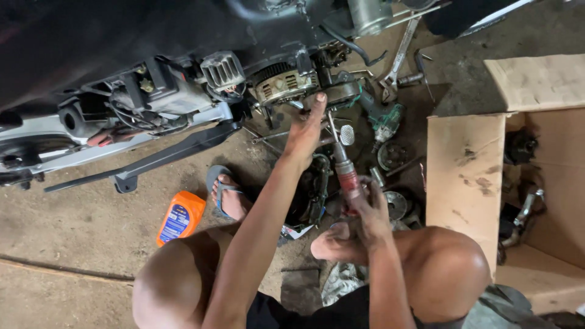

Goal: The recorder is repairing and assembling components of a motorcycle engine on the workshop floor.

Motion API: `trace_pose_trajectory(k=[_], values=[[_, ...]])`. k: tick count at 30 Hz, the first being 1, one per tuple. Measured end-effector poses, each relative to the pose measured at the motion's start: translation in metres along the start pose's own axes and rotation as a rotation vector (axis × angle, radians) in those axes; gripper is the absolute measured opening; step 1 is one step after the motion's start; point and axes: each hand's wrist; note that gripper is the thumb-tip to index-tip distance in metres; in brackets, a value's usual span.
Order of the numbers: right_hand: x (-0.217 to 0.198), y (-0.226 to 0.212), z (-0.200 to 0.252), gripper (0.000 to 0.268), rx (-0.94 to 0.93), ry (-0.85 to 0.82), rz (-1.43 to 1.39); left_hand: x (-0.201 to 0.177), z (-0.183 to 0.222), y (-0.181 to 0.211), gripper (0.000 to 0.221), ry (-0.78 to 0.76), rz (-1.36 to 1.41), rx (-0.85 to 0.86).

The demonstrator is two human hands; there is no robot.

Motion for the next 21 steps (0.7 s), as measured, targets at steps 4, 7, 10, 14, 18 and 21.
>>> trace_pose_trajectory(k=[4,7,10,14,18,21], values=[[-0.016,-0.001,-0.013,0.039,0.18,-0.138,0.211,-0.002,-0.016,-0.011,0.113,0.034,-0.155,0.022],[0.008,-0.02,-0.01,0.039,0.299,-0.006,0.196,-0.007,-0.038,-0.029,0.111,0.076,-0.171,0.008],[-0.003,-0.012,-0.016,0.05,0.31,-0.052,0.223,-0.013,-0.05,-0.045,0.106,0.085,-0.158,0.032],[-0.001,-0.025,-0.012,0.04,0.168,-0.168,0.243,-0.013,-0.046,-0.039,0.094,0.094,-0.144,0.083],[0.015,-0.042,-0.001,0.036,0.293,-0.089,0.192,-0.012,-0.051,-0.045,0.091,0.102,-0.148,0.082],[0.017,-0.043,-0.004,0.029,0.231,-0.183,0.296,-0.008,-0.049,-0.04,0.091,0.091,-0.14,0.099]])
Point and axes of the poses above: each hand's wrist, its own z-axis away from the middle knuckle, its own x-axis out of the palm, y = z × x, and after that the axes turned 7 degrees about -z, right-handed
